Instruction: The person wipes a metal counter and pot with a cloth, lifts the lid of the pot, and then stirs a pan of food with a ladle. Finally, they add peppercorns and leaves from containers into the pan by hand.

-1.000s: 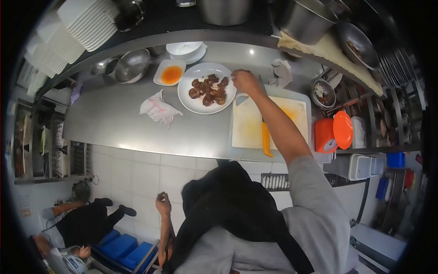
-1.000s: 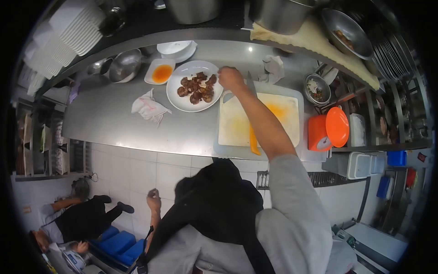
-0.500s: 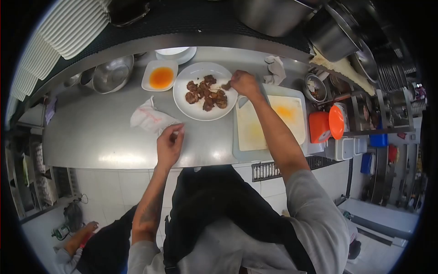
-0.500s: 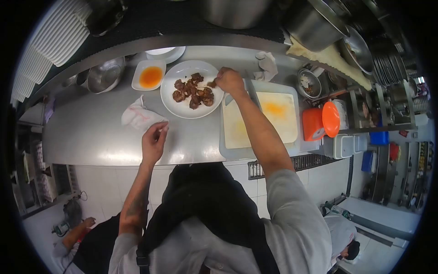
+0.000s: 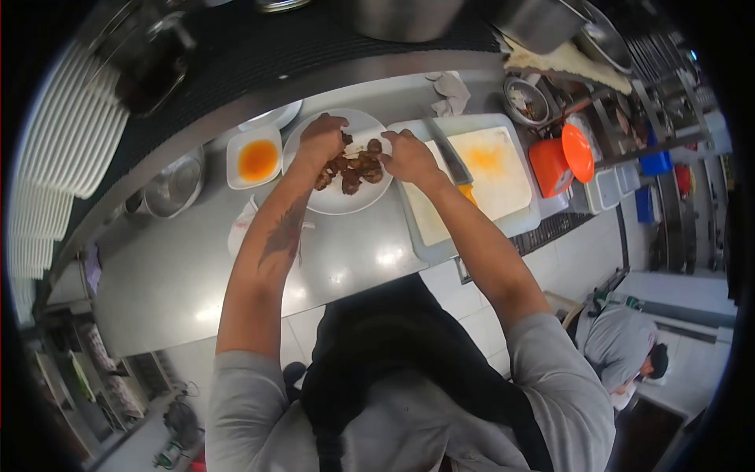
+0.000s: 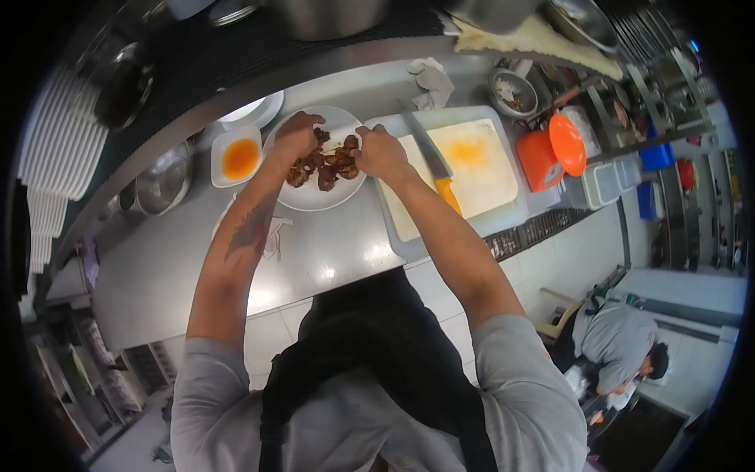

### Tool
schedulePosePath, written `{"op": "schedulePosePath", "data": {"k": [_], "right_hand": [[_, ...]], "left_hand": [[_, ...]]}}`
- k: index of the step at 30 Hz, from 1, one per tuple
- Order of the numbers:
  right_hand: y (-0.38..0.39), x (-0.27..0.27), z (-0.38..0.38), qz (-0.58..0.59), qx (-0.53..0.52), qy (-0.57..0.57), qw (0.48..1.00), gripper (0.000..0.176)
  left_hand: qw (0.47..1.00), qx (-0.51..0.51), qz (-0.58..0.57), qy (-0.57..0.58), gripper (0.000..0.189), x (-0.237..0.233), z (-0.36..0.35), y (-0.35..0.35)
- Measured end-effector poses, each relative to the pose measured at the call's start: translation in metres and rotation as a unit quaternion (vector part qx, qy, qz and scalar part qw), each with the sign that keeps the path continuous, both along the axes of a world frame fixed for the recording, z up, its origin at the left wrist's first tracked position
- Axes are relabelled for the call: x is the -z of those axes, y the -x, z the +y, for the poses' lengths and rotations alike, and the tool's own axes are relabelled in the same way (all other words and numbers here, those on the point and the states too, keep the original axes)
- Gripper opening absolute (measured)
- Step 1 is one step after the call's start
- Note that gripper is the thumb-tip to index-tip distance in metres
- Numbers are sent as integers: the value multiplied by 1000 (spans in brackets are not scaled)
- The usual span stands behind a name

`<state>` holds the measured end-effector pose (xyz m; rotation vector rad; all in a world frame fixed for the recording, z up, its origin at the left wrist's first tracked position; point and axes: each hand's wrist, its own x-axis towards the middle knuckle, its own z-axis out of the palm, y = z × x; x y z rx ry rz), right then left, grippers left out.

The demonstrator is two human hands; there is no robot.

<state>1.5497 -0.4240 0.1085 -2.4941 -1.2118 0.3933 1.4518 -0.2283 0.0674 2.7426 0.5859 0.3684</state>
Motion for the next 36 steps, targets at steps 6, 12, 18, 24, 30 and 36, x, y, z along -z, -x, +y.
{"op": "schedulePosePath", "data": {"k": [6,12,18,24,30,36], "right_hand": [[-2,-9,-32,81,24,-49,995,38],[-9,1,-27,94,28,-124,987,37],[33,-42,2,198,-29,-224,954,40],[41,-26,8,288,-40,-214,932,37],[42,-17,6,308,22,-167,936,28],[36,-12,1,185,48,-194,962,18]], "left_hand": [[974,26,134,181,30,-12,36,-17],[957,14,37,287,33,-36,35,-10],[817,10,-57,573,23,-60,-21,66],[778,24,-63,625,20,-55,-21,92],[754,13,-75,653,21,-45,-25,99],[779,-2,-55,624,16,-37,-29,100]]}}
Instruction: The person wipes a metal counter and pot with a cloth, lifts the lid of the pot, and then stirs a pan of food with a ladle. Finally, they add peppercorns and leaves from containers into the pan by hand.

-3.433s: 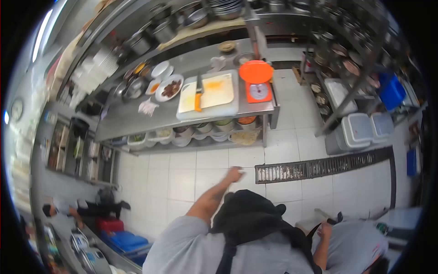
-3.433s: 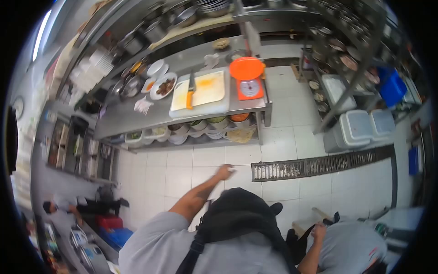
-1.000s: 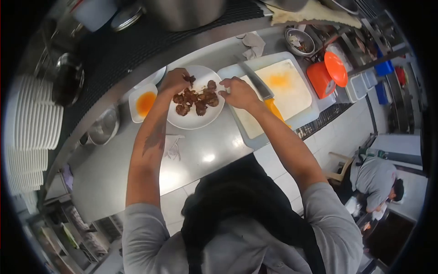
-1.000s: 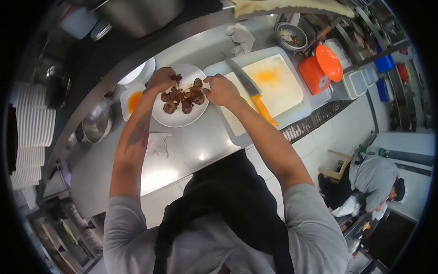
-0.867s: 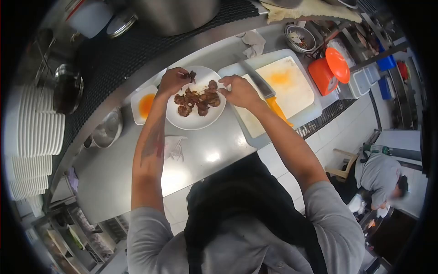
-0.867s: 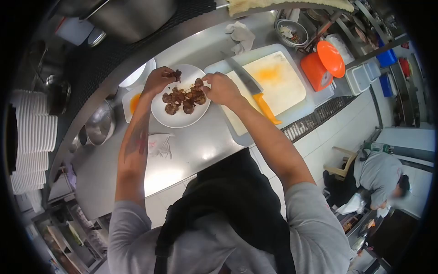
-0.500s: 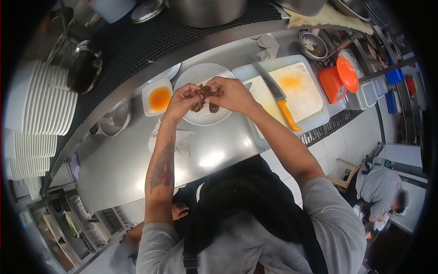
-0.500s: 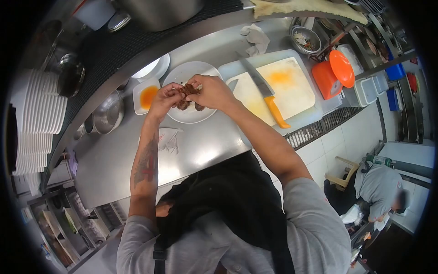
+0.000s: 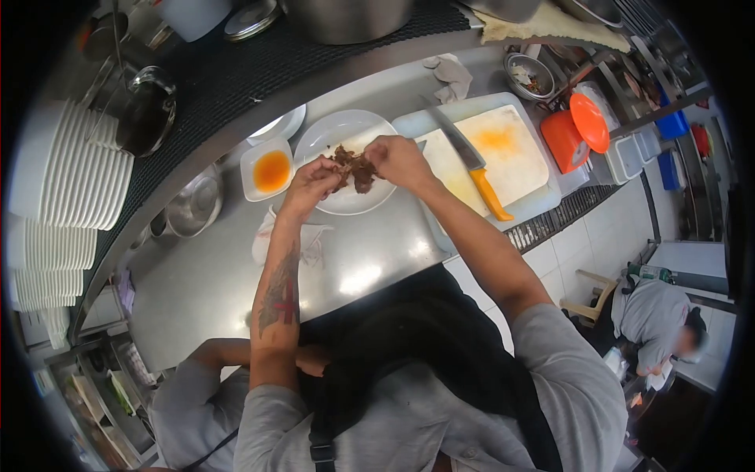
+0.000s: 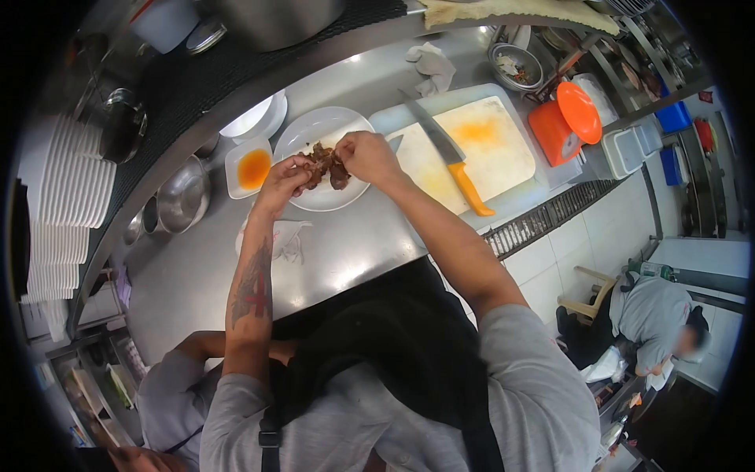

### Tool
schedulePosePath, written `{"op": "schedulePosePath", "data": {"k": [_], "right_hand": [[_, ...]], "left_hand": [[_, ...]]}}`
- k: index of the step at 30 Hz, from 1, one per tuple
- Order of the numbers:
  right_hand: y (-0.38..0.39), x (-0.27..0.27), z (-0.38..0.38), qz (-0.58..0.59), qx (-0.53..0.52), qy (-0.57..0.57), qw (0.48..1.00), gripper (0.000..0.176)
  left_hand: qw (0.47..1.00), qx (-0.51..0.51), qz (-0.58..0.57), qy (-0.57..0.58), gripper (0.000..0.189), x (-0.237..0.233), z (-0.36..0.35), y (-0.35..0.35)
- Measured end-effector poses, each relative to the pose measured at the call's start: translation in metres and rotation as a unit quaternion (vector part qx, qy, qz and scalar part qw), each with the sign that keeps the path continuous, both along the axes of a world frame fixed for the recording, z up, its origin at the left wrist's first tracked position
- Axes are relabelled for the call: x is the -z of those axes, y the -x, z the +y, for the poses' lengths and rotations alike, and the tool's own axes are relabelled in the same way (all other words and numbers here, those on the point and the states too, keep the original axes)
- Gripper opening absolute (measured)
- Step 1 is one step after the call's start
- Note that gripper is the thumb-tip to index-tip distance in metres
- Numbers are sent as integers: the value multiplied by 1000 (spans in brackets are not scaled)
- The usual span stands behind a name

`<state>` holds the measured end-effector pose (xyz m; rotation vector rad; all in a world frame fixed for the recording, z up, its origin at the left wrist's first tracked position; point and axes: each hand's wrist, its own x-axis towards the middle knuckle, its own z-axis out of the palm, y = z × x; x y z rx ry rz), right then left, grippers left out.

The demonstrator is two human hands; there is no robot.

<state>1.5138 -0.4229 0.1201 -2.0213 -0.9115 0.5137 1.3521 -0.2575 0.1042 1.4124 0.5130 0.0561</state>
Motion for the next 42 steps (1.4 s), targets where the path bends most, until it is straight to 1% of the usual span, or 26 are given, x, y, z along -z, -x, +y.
{"op": "schedulePosePath", "data": {"k": [1,4,6,7,9,10,11,12,13,14,16,18,19,21,23,25,27,28,29,30,31,33,34,39,41,42], "right_hand": [[-6,4,0,0,2,1,1000,18],[-23,12,-5,-31,50,12,998,15],[-32,15,-12,52,35,-7,998,14],[-36,17,-14,52,39,-8,998,14],[-44,25,-16,-78,24,14,997,15],[-47,30,-14,-76,25,13,997,15],[-51,35,-10,-122,16,33,992,16],[-54,35,-6,-167,6,52,985,19],[-58,35,-3,-165,6,51,985,19],[-60,36,0,-191,-15,81,978,21],[-59,32,5,-215,-39,109,970,24],[-59,32,12,-242,-99,181,948,25],[-59,34,13,-242,-101,180,948,25],[-64,38,18,-329,-172,201,907,25],[-69,41,19,-335,-183,191,905,24],[-76,42,19,-340,-191,182,903,23],[-82,39,17,-245,-209,170,931,21],[-81,38,14,-244,-208,171,932,21],[-81,37,9,-176,-164,97,966,22],[-81,31,4,-108,-116,22,987,23],[-78,24,-1,-108,-112,23,988,23],[-74,14,-12,2,-43,-40,998,29],[-74,11,-17,3,-35,-39,999,29],[-76,8,-34,56,-52,-64,995,36],[-80,24,-31,95,-46,-93,990,36],[-81,30,-29,136,-41,-119,983,35]], "left_hand": [[999,8,23,-48,16,4,1,1],[992,3,63,-106,16,13,-1,4],[993,2,59,-106,19,17,-2,4],[993,-4,56,-105,21,19,-3,3],[991,-3,64,-114,21,21,-3,2],[990,-6,72,-122,21,23,-4,2],[990,-5,73,-123,21,24,-5,2],[976,12,70,-205,24,27,-5,2],[956,27,67,-285,28,29,-6,3],[955,27,69,-286,28,32,-7,4],[904,-48,76,-418,34,32,-11,5],[901,-60,83,-423,35,29,-14,4],[897,-72,91,-426,35,25,-17,4],[900,-85,72,-422,33,20,-23,-1],[901,-98,53,-420,30,17,-30,-10],[926,-105,2,-362,25,15,-39,-25],[941,-94,22,-325,28,11,-45,-43],[954,-81,44,-286,31,8,-48,-51],[954,-78,43,-286,31,5,-52,-58],[968,-100,39,-225,35,6,-54,-67],[979,-121,36,-161,39,6,-57,-74],[983,-114,19,-139,42,1,-57,-82],[987,-111,5,-118,45,-2,-59,-86],[986,-93,-67,-120,38,-14,-66,-92],[996,-78,-21,-25,29,-10,-56,-89],[996,-78,-20,-28,29,-8,-54,-87]]}}
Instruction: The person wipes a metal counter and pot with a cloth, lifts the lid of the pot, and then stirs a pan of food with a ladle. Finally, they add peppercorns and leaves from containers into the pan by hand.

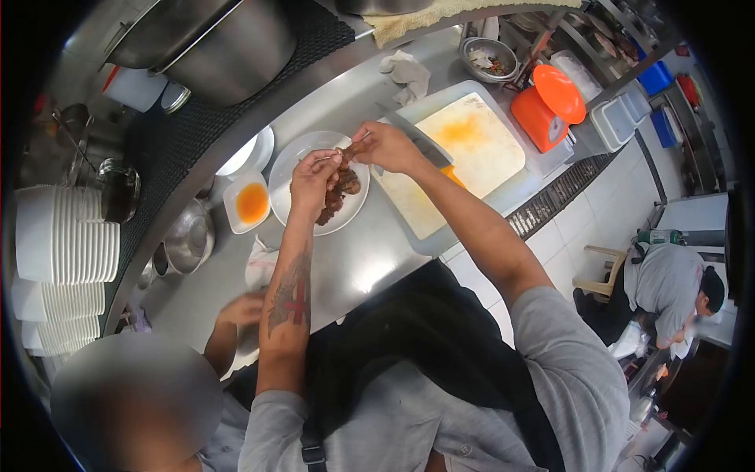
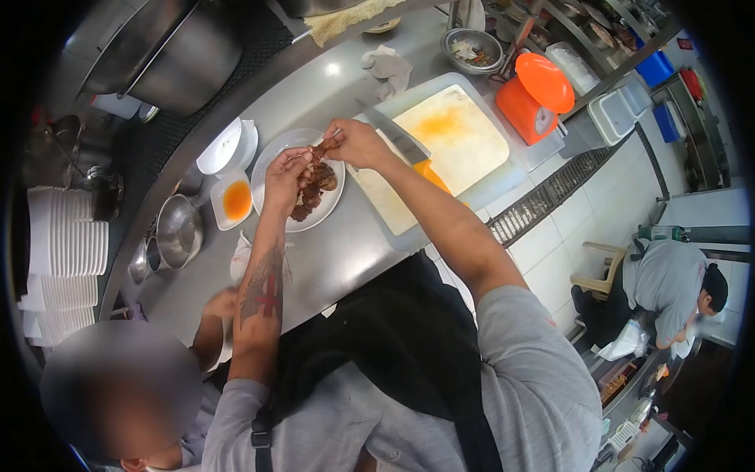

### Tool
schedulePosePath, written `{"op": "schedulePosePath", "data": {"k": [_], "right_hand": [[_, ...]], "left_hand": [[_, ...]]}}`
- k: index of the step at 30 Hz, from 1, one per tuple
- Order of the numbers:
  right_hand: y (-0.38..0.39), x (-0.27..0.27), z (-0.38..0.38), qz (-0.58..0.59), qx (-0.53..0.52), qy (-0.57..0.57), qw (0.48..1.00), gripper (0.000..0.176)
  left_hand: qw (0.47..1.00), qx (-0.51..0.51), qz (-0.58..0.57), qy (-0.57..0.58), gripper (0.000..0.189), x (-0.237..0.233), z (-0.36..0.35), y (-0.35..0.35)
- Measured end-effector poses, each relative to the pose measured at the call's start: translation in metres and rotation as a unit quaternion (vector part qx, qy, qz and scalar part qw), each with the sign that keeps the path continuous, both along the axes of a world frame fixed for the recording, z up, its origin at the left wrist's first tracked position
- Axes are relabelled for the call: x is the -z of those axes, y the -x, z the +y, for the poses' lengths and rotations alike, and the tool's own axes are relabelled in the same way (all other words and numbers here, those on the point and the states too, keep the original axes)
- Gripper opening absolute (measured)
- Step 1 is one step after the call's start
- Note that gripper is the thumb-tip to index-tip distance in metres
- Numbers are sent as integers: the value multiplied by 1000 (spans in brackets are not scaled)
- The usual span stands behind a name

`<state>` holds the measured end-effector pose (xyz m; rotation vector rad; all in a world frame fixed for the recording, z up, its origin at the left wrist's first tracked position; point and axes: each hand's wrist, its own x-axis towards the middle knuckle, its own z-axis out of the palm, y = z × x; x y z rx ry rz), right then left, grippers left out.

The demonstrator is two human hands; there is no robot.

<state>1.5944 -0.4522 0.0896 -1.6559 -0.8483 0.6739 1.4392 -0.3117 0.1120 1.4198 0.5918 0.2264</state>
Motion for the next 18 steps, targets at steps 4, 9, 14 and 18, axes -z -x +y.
{"op": "schedulePosePath", "data": {"k": [4,9,14,18], "right_hand": [[4,8,10,81,39,-7,996,35],[33,-7,18,33,53,80,995,37],[42,-7,14,40,34,60,997,37],[42,-7,12,52,3,36,998,35]], "left_hand": [[995,-95,-28,2,20,14,19,18],[996,-87,26,-24,22,4,22,37],[999,11,8,-38,27,-1,14,30],[997,58,-16,-47,19,-9,-2,35]]}}
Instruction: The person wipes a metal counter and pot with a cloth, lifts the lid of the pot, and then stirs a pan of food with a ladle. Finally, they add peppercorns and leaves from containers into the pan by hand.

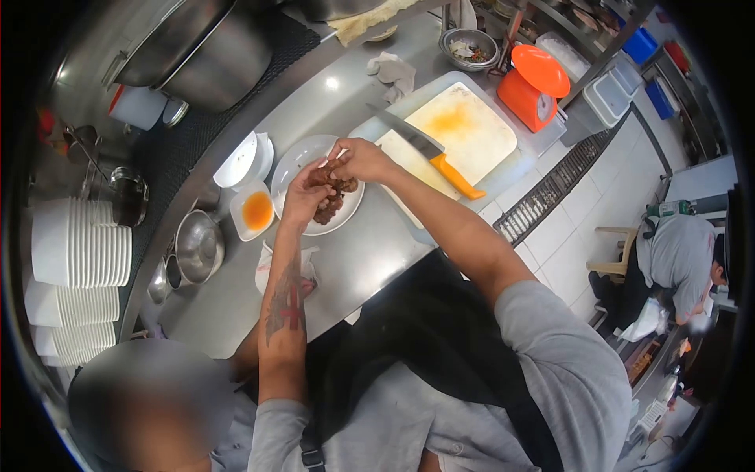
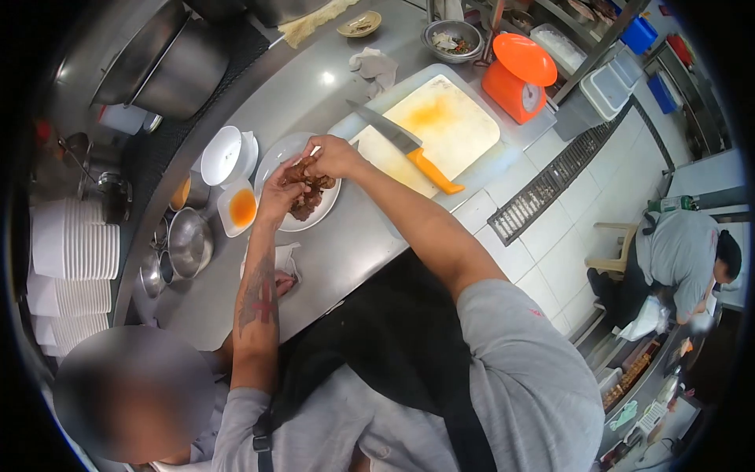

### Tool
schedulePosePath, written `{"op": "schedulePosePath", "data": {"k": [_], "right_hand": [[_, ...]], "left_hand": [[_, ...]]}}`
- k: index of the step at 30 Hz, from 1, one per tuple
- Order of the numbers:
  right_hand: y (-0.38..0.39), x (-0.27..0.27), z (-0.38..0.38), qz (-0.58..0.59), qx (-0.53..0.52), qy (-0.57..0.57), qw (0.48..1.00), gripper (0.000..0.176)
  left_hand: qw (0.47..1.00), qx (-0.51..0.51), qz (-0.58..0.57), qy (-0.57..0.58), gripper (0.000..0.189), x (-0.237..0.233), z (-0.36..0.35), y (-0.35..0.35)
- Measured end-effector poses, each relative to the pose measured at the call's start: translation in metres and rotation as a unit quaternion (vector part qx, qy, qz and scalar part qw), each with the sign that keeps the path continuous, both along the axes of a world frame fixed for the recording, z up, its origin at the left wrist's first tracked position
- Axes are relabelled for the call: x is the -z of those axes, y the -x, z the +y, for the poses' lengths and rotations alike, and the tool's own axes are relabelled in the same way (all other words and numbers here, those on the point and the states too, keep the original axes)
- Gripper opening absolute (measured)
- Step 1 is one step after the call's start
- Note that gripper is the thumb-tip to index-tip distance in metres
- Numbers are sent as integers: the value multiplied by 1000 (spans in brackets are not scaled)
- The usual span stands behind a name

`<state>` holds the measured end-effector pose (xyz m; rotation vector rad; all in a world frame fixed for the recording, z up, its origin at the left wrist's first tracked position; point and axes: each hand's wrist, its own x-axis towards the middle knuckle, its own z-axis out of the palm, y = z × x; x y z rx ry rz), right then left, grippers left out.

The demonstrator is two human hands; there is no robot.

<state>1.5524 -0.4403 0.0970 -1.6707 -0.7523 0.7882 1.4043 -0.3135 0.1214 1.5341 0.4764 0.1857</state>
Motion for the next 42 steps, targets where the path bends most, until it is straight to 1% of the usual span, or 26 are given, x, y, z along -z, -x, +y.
{"op": "schedulePosePath", "data": {"k": [2,5,7,8,10,12,14,16,17,18,21,22,24,25,26,29,32,33,34,35,36,37,38,40,41,42], "right_hand": [[1,-2,-4,5,-12,2,1000,36],[3,-8,-7,-25,39,9,999,38],[6,-1,3,-76,166,36,983,46],[6,3,11,-76,165,35,983,46],[4,17,26,-221,143,57,963,55],[8,0,17,-223,143,43,963,56],[17,-35,-16,-229,150,42,961,57],[28,-60,-68,-21,15,-4,1000,49],[36,-56,-92,-162,37,-31,986,37],[42,-57,-116,-167,57,-17,984,37],[62,-66,-192,111,155,-113,975,25],[67,-71,-221,98,177,-114,973,25],[75,-81,-282,259,271,-219,901,28],[81,-88,-315,277,285,-236,887,30],[90,-94,-347,266,307,-239,882,30],[119,-121,-430,274,319,-374,827,29],[162,-180,-505,137,245,-467,838,26],[176,-208,-527,89,204,-514,829,24],[195,-240,-552,126,165,-548,810,23],[215,-276,-579,192,176,-548,795,13],[206,-281,-598,59,110,-581,804,11],[222,-285,-618,140,105,-587,791,19],[209,-282,-615,29,33,-678,733,25],[195,-279,-644,-166,60,-626,759,16],[194,-279,-665,-166,67,-631,755,16],[197,-278,-691,-133,119,-594,785,16]], "left_hand": [[999,-5,18,-42,16,9,7,-1],[994,-24,72,-82,11,19,16,1],[990,-38,109,-83,10,26,25,6],[990,-47,113,-71,12,28,33,12],[990,-54,117,-59,14,22,31,21],[986,-123,53,98,15,8,22,22],[981,-110,30,158,13,7,6,18],[996,-19,43,74,16,-12,-33,7],[998,24,29,40,20,-22,-58,4],[997,47,25,49,20,-25,-81,-3],[983,150,-88,63,26,-32,-148,-13],[978,172,-96,68,26,-40,-171,-15],[973,165,-85,134,25,-54,-218,-19],[971,180,-65,142,23,-50,-239,-23],[965,204,-65,148,23,-42,-260,-24],[958,270,-18,96,19,-17,-315,-31],[945,325,6,26,15,12,-368,-45],[941,337,-29,-15,14,28,-385,-48],[934,346,-67,-57,12,50,-397,-51],[928,349,-27,-130,9,87,-399,-55],[922,351,9,-160,9,113,-404,-56],[887,344,15,-307,11,149,-405,-56],[889,350,-27,-293,16,168,-407,-47],[853,341,81,-387,16,226,-384,-28],[849,327,108,-400,17,248,-376,-16],[841,318,130,-418,18,268,-362,-3]]}}
